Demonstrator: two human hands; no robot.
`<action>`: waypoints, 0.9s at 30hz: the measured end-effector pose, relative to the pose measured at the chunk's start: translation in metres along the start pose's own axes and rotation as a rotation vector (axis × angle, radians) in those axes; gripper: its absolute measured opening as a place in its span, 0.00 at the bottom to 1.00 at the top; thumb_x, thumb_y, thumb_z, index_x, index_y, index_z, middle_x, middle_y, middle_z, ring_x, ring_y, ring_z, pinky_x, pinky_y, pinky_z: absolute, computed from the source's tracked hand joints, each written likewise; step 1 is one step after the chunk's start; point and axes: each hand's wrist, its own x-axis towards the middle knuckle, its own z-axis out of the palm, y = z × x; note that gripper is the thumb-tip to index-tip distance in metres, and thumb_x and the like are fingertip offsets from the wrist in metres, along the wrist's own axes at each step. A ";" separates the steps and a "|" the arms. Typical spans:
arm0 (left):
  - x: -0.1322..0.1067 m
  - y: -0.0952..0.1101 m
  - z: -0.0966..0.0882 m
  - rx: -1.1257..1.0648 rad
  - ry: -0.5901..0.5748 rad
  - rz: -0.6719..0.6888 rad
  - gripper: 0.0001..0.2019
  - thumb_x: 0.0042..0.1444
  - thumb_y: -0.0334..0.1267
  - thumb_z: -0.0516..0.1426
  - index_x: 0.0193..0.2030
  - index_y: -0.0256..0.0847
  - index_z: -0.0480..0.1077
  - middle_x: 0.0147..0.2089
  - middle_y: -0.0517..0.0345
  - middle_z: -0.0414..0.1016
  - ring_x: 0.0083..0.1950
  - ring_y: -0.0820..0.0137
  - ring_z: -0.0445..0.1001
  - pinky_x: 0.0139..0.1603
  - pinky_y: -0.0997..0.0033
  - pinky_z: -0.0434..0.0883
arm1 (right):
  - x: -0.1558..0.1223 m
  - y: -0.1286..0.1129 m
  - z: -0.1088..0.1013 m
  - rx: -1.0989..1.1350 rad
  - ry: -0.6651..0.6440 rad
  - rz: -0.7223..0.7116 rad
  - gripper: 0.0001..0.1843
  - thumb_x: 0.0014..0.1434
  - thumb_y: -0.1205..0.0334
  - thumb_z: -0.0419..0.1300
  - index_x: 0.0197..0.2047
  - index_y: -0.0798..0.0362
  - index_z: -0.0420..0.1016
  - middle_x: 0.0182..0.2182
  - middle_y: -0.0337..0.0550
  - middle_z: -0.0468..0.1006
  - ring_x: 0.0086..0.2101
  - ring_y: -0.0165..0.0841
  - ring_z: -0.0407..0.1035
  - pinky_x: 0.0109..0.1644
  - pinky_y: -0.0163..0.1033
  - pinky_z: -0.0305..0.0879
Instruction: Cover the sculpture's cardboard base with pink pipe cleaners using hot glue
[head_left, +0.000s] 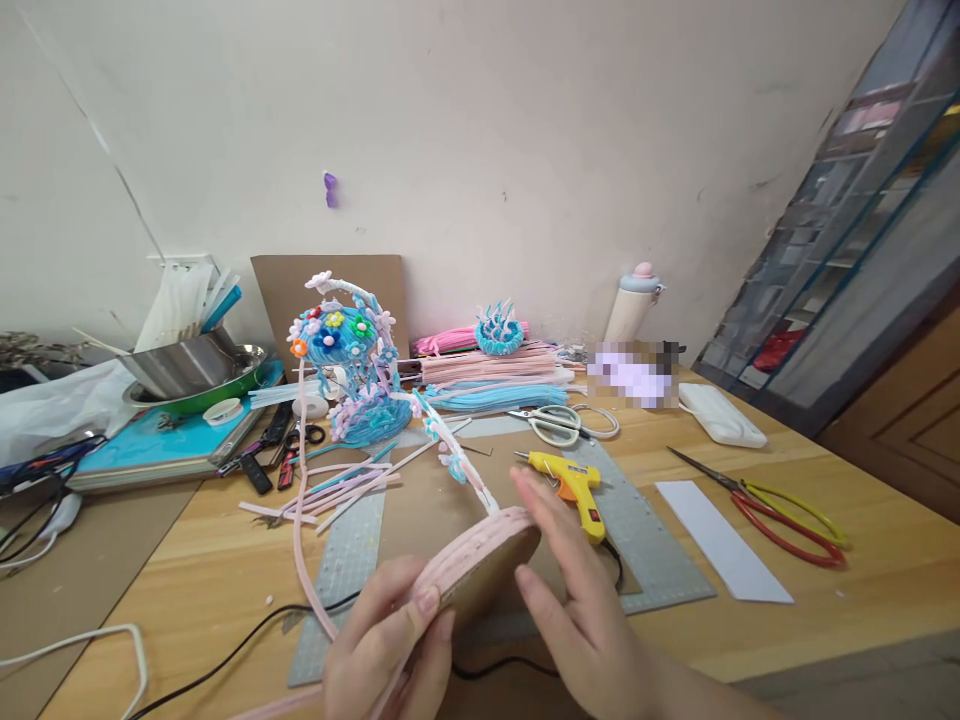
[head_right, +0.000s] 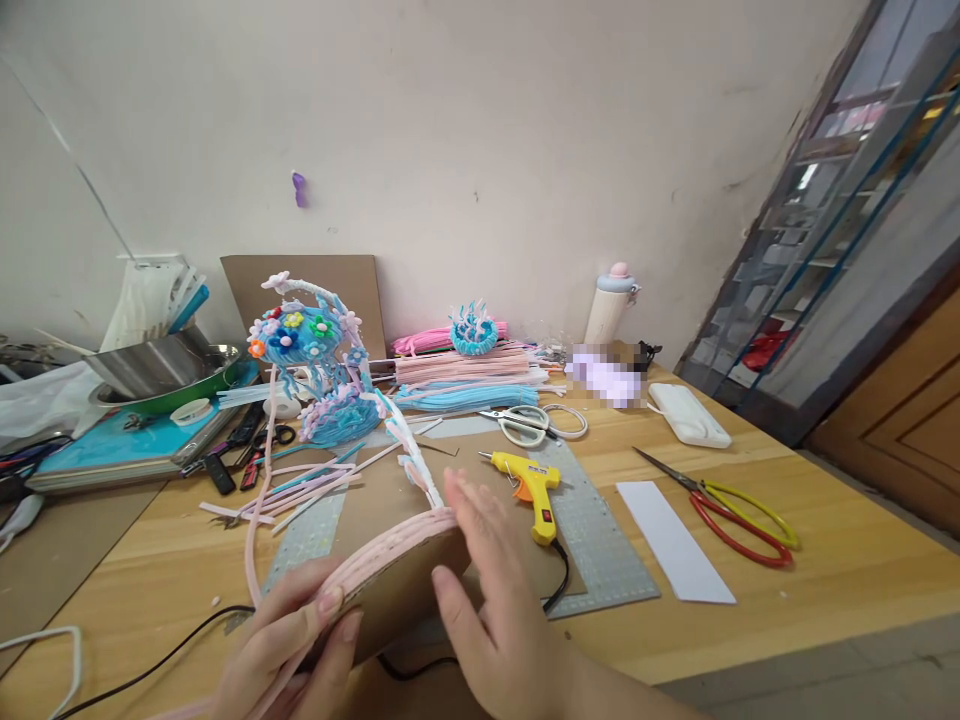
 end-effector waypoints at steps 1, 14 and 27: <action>0.000 -0.001 0.000 0.001 -0.004 -0.004 0.21 0.56 0.19 0.58 0.53 0.42 0.70 0.46 0.56 0.78 0.41 0.72 0.81 0.39 0.77 0.78 | 0.002 -0.003 -0.002 -0.011 -0.036 -0.041 0.38 0.67 0.69 0.53 0.77 0.49 0.44 0.74 0.47 0.56 0.72 0.41 0.51 0.74 0.53 0.53; -0.001 -0.003 0.000 -0.062 0.008 0.073 0.22 0.52 0.14 0.57 0.51 0.37 0.70 0.47 0.55 0.76 0.44 0.74 0.79 0.44 0.78 0.78 | 0.005 -0.018 0.004 -0.118 0.104 -0.111 0.38 0.57 0.76 0.52 0.71 0.57 0.58 0.67 0.49 0.70 0.67 0.36 0.63 0.69 0.42 0.63; 0.000 0.000 -0.004 0.053 -0.014 0.071 0.17 0.54 0.18 0.59 0.48 0.39 0.71 0.44 0.53 0.79 0.39 0.70 0.82 0.37 0.77 0.80 | 0.002 -0.006 -0.014 0.198 -0.011 -0.006 0.32 0.67 0.70 0.54 0.72 0.43 0.58 0.67 0.46 0.70 0.64 0.38 0.67 0.66 0.43 0.67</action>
